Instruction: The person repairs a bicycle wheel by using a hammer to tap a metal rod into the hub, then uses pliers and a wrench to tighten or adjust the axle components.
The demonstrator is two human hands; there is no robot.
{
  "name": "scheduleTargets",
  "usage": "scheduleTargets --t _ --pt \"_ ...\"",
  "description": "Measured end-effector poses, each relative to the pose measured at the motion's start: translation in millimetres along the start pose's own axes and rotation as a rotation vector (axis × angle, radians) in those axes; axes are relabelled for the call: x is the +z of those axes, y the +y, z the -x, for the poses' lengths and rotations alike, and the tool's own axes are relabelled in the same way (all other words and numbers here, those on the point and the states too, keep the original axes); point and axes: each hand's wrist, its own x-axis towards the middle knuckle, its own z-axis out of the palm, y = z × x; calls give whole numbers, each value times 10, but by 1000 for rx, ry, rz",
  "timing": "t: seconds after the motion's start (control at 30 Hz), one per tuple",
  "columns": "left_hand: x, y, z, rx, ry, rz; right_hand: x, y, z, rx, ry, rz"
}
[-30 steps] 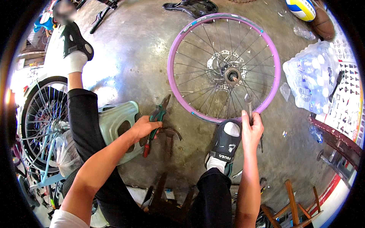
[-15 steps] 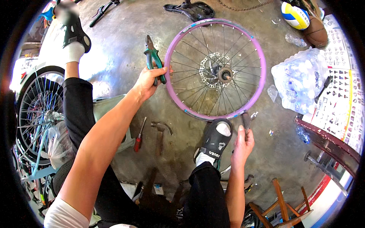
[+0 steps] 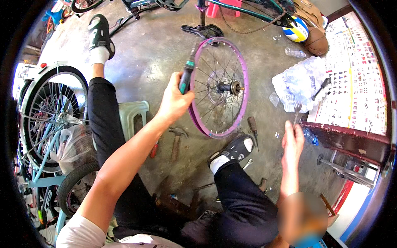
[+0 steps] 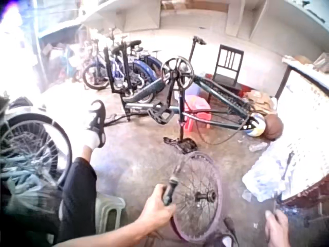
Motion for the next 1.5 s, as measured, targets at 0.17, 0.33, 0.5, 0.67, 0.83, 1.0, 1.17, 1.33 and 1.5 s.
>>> scheduleTargets --t 0.17,0.33,0.5,0.67,0.83,1.0,1.17,1.33,1.5 --pt "-71 604 710 249 -9 -256 -76 -971 111 -1 -151 -10" --pt "-65 646 1565 354 -58 -273 250 -1413 520 50 -170 -207" --pt "-60 489 2186 437 -137 -193 600 -1213 1321 13 -139 -268" --pt "174 106 2520 504 -159 -138 808 -546 1572 -88 42 -25" --pt "-36 89 2806 318 -150 -60 1009 -366 1746 -350 280 132" --pt "-533 -185 2905 -194 -257 -183 966 -320 1719 -415 196 212" --pt "-863 -187 2802 -350 -345 -312 968 -218 1653 -515 171 224" --pt "-903 -428 2604 -448 -432 -377 1074 -317 1738 -483 137 330" --pt "-723 -484 2297 -400 -490 -573 1080 -369 1766 -446 113 275"
